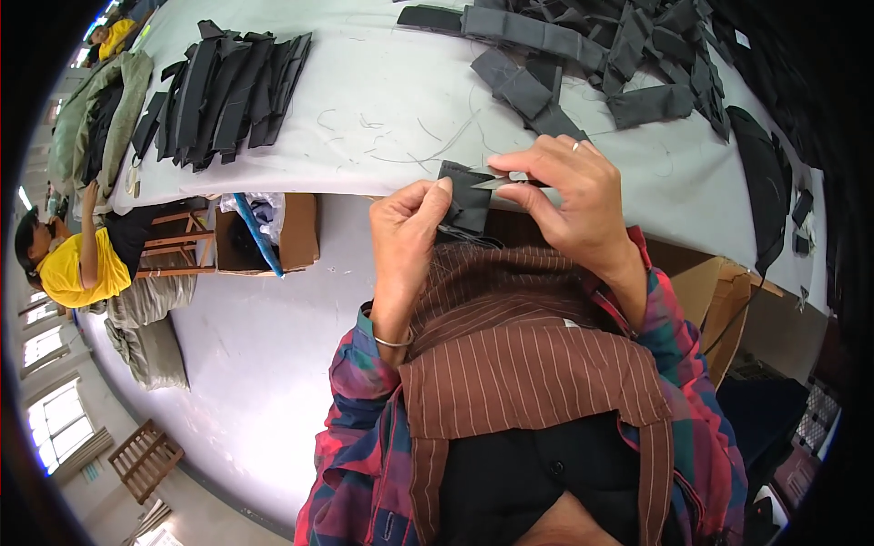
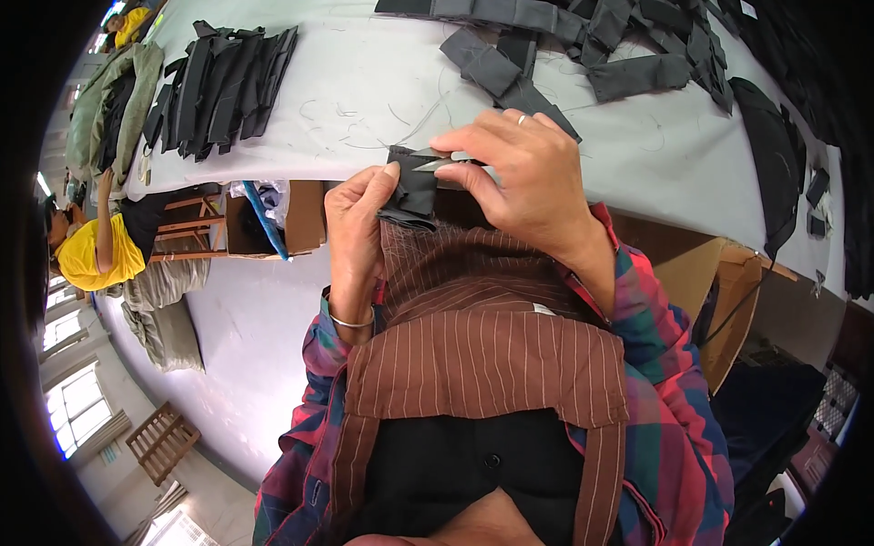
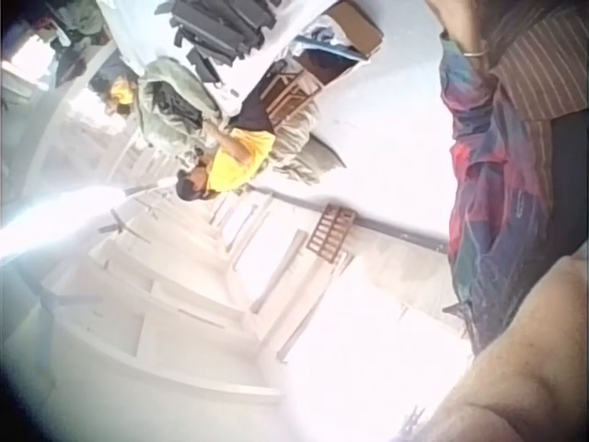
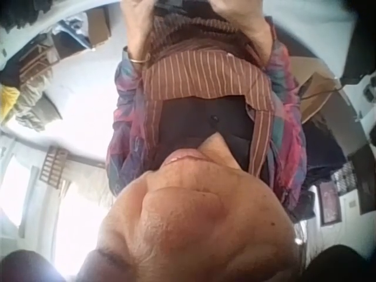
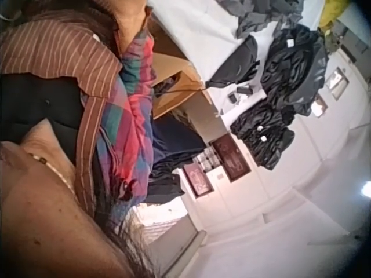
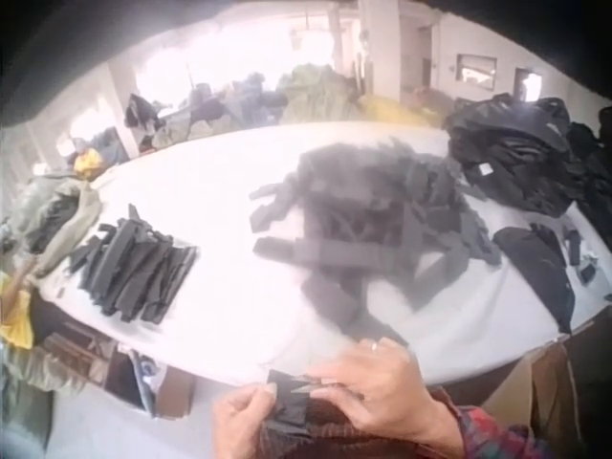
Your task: Trimming excess material and loose threads from black fabric components using small scissors.
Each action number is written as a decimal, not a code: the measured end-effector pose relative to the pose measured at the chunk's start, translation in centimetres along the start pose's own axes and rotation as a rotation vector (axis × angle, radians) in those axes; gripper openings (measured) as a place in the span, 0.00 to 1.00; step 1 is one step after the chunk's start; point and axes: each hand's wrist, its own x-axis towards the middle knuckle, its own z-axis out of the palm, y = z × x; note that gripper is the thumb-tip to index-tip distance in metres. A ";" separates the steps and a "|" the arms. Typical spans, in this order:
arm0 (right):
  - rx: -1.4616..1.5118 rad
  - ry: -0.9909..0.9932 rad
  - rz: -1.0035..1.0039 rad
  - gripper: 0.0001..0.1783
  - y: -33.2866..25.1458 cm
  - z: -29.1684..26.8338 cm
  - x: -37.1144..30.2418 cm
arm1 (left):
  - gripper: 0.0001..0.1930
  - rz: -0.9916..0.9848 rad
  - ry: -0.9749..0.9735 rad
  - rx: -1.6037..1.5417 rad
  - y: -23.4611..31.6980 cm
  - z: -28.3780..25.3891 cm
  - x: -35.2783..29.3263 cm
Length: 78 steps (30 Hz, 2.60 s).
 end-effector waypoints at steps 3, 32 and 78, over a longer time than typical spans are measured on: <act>-0.139 0.021 -0.021 0.08 -0.3 0.5 -0.2 | 0.12 0.065 0.018 0.091 0.1 0.3 -0.2; -0.019 0.014 0.070 0.05 0.4 1.7 -0.7 | 0.11 -0.041 -0.050 0.038 0.0 -0.6 -0.7; 0.313 -0.165 0.321 0.08 -1.4 0.6 -2.7 | 0.13 0.357 -0.075 0.083 -1.8 -1.5 -0.1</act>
